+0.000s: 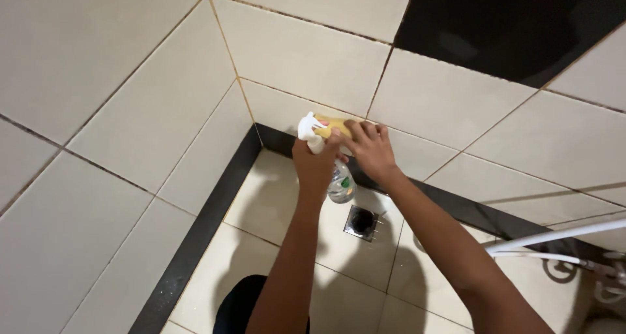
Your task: The person sprays a cleaning solution onto the bathroom wall and scrubs the surface with a yellow sponge. They repeatedly spray and wipe the black vertical stripe and the surrounding beige tiles, moving from the upper wall down to the lower sections near the floor.
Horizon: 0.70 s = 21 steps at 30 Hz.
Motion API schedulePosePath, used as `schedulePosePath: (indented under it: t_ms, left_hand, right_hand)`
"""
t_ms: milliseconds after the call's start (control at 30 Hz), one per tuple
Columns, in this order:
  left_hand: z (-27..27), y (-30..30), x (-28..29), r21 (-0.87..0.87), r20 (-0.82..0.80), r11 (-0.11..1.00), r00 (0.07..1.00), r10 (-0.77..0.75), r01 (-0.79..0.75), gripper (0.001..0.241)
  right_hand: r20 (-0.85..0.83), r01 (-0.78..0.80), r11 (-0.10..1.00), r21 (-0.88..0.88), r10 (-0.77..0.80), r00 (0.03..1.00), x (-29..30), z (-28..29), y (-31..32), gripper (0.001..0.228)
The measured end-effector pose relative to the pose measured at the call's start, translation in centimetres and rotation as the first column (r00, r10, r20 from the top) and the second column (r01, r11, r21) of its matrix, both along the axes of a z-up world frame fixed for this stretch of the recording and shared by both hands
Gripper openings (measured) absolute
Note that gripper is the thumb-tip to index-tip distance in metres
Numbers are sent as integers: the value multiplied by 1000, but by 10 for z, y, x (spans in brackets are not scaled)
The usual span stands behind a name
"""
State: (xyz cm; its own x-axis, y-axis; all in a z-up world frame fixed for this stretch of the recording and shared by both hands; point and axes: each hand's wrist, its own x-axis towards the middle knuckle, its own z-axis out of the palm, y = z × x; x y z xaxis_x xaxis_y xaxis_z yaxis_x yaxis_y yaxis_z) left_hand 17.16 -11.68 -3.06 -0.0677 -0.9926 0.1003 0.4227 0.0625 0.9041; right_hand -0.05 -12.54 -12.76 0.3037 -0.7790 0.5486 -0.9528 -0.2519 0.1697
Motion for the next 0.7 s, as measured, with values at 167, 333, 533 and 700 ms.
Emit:
schedulePosePath:
  t_ms: [167,333,533,700]
  left_hand:
    - [-1,1,-5,-2,-15,999,999,-46,46,24]
    - [-2,5,-19,73,7,994,997,-80,79,24]
    - [-14,10,-31,44,134,989,981,-143,138,23]
    - [-24,10,-39,49,14,988,989,-146,145,24]
  right_hand:
    - [47,95,987,-133,-89,995,-5,48,-4,58]
    - [196,238,893,-382,-173,965,-23,152,14,55]
    - [172,227,868,-442,-166,971,-44,152,32,52]
    - [-110,188,981,-50,-193,975,-60,57,50,73]
